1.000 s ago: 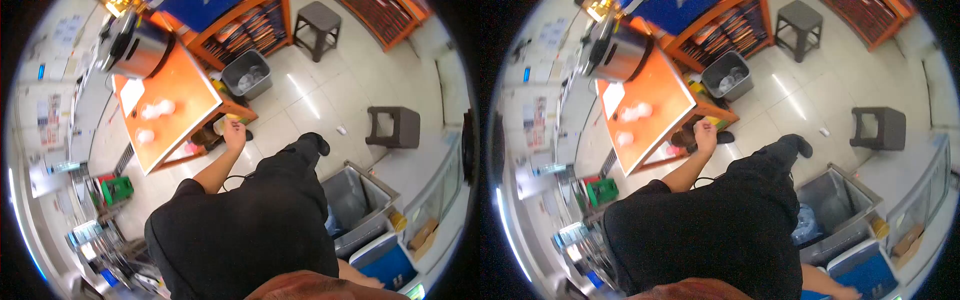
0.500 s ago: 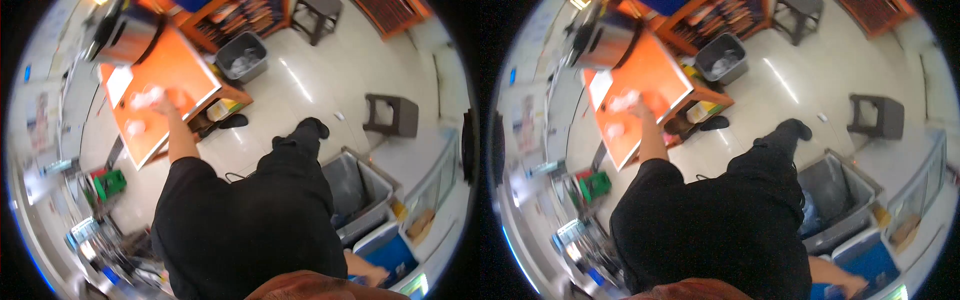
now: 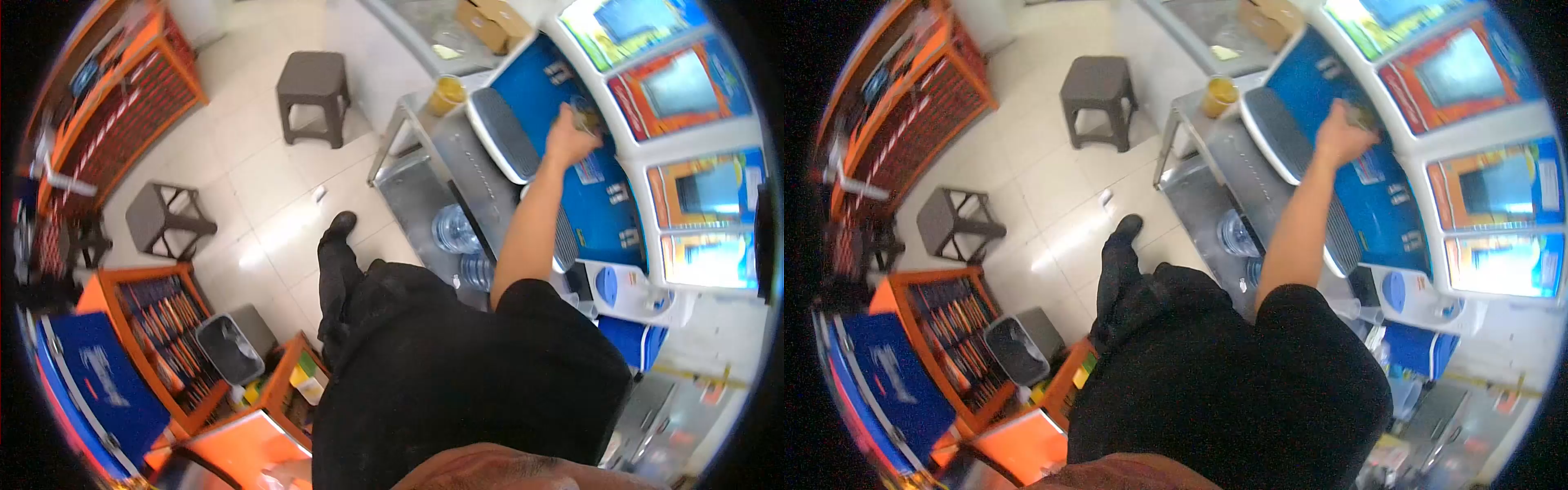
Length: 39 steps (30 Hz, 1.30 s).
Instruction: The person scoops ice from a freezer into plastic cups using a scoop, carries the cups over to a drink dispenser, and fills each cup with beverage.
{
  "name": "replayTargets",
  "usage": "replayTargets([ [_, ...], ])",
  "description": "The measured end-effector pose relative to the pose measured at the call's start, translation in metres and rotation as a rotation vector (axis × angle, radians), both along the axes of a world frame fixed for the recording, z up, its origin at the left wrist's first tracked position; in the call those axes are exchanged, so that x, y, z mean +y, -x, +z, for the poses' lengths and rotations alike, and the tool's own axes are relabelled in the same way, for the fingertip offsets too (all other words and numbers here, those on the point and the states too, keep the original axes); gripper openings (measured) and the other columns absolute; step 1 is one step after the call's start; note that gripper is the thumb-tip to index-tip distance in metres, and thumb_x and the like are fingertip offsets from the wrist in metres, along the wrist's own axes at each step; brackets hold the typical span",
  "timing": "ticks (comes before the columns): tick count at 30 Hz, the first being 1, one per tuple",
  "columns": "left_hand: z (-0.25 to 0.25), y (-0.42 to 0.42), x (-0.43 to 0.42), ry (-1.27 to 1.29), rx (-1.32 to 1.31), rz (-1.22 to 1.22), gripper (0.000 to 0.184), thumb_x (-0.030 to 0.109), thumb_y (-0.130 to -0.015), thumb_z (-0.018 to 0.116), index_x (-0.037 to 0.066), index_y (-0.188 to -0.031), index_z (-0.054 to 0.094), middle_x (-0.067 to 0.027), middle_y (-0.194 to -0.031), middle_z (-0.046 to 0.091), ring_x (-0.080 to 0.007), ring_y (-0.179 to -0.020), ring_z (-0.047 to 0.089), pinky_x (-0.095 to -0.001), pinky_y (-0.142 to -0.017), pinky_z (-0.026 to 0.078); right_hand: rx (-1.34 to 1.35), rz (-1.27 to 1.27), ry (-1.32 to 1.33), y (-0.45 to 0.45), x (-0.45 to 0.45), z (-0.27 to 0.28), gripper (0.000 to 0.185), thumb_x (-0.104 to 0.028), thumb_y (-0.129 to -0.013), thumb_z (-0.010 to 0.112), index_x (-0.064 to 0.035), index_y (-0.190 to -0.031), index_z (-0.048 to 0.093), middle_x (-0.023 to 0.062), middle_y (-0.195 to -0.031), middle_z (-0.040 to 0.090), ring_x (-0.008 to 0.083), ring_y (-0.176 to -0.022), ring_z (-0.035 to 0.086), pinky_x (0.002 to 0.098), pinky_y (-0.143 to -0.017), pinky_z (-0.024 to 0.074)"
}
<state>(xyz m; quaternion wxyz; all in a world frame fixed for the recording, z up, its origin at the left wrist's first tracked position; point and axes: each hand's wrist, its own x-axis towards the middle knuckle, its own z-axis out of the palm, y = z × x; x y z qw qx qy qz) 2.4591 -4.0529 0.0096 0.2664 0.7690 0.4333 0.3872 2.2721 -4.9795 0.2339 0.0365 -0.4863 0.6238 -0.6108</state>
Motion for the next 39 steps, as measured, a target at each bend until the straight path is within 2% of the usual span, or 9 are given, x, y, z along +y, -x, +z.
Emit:
replayTargets([
  [3, 0.008, -0.013, -0.035, -0.026, 0.023, -0.075, 0.060, 0.016, -0.081, 0.085, -0.008, -0.126, 0.054, -0.0210, -0.124, 0.060, -0.0318, -0.112, 0.061, -0.0449, -0.100, 0.050, -0.011, 0.072, 0.053, 0.001, 0.007, 0.003, 0.085, -0.027, -0.071, 0.090, 0.0141, -0.129, 0.042, 0.0320, -0.126, 0.059, 0.0432, -0.119, 0.061, 0.0471, -0.106, 0.0468],
  [16, 0.044, -0.142, -0.215, 0.004, -0.076, -0.820, 0.052, 0.023, -0.082, 0.087, -0.008, -0.117, 0.064, -0.0206, -0.116, 0.068, -0.0328, -0.104, 0.067, -0.0425, -0.093, 0.056, -0.119, 0.061, 0.062, -0.008, 0.018, 0.005, 0.085, -0.027, -0.073, 0.090, 0.0127, -0.130, 0.041, 0.0301, -0.127, 0.057, 0.0407, -0.119, 0.059, 0.0444, -0.106, 0.0451],
  [17, 0.051, -0.152, -0.255, 0.287, -0.195, -0.845, 0.062, 0.020, -0.079, 0.091, -0.009, -0.123, 0.059, -0.0216, -0.123, 0.065, -0.0321, -0.109, 0.065, -0.0452, -0.097, 0.054, -0.080, 0.040, 0.067, -0.006, 0.011, -0.002, 0.085, -0.028, -0.073, 0.090, 0.0125, -0.130, 0.041, 0.0300, -0.127, 0.057, 0.0403, -0.119, 0.059, 0.0441, -0.106, 0.0452],
  [21, 0.099, -0.186, -0.390, 0.398, -0.121, -1.174, 0.076, 0.012, -0.081, 0.089, -0.010, -0.139, 0.044, -0.0241, -0.131, 0.060, -0.0336, -0.115, 0.061, -0.0459, -0.102, 0.052, -0.066, -0.022, -0.013, -0.010, 0.014, 0.006, 0.084, -0.028, -0.074, 0.090, 0.0120, -0.130, 0.041, 0.0297, -0.127, 0.057, 0.0392, -0.119, 0.059, 0.0433, -0.105, 0.0455],
  [24, 0.065, -0.242, -0.448, 0.257, -0.072, -1.424, 0.080, 0.010, -0.080, 0.088, -0.007, -0.144, 0.043, -0.0243, -0.137, 0.055, -0.0338, -0.122, 0.057, -0.0474, -0.105, 0.051, -0.091, -0.062, 0.104, -0.017, 0.009, 0.002, 0.076, -0.022, -0.071, 0.090, 0.0105, -0.124, 0.047, 0.0282, -0.119, 0.060, 0.0400, -0.115, 0.059, 0.0481, -0.102, 0.0459],
  [25, 0.075, -0.244, -0.484, 0.144, -0.014, -1.483, 0.083, 0.009, -0.079, 0.088, -0.006, -0.145, 0.041, -0.0239, -0.140, 0.053, -0.0336, -0.125, 0.056, -0.0478, -0.106, 0.050, -0.109, -0.059, 0.097, -0.018, 0.008, 0.003, 0.075, -0.022, -0.071, 0.090, 0.0105, -0.124, 0.048, 0.0284, -0.119, 0.060, 0.0399, -0.115, 0.059, 0.0478, -0.102, 0.0460],
  [27, 0.088, -0.244, -0.551, 0.478, -0.009, -1.683, 0.086, 0.005, -0.078, 0.087, -0.003, -0.148, 0.038, -0.0223, -0.143, 0.050, -0.0339, -0.126, 0.054, -0.0483, -0.106, 0.050, -0.139, -0.047, 0.083, -0.021, 0.011, 0.009, 0.074, -0.023, -0.071, 0.090, 0.0104, -0.123, 0.049, 0.0289, -0.120, 0.060, 0.0398, -0.115, 0.060, 0.0474, -0.101, 0.0463],
  [32, 0.115, -0.230, -0.683, 0.766, 0.062, -2.222, 0.083, -0.005, -0.080, 0.079, 0.000, -0.150, 0.035, -0.0173, -0.145, 0.047, -0.0312, -0.132, 0.049, -0.0454, -0.114, 0.041, -0.172, -0.080, 0.097, -0.021, 0.005, 0.011, 0.071, -0.021, -0.071, 0.089, 0.0117, -0.120, 0.050, 0.0301, -0.120, 0.060, 0.0421, -0.115, 0.059, 0.0473, -0.102, 0.0461],
  [39, 0.140, -0.200, -0.769, 0.730, 0.215, -2.618, 0.092, 0.009, -0.072, 0.091, 0.001, -0.147, 0.038, -0.0174, -0.144, 0.046, -0.0309, -0.137, 0.045, -0.0459, -0.117, 0.034, -0.194, -0.128, 0.105, -0.018, 0.011, 0.015, 0.074, -0.019, -0.070, 0.089, 0.0106, -0.125, 0.048, 0.0305, -0.124, 0.058, 0.0447, -0.119, 0.057, 0.0473, -0.105, 0.0448],
])
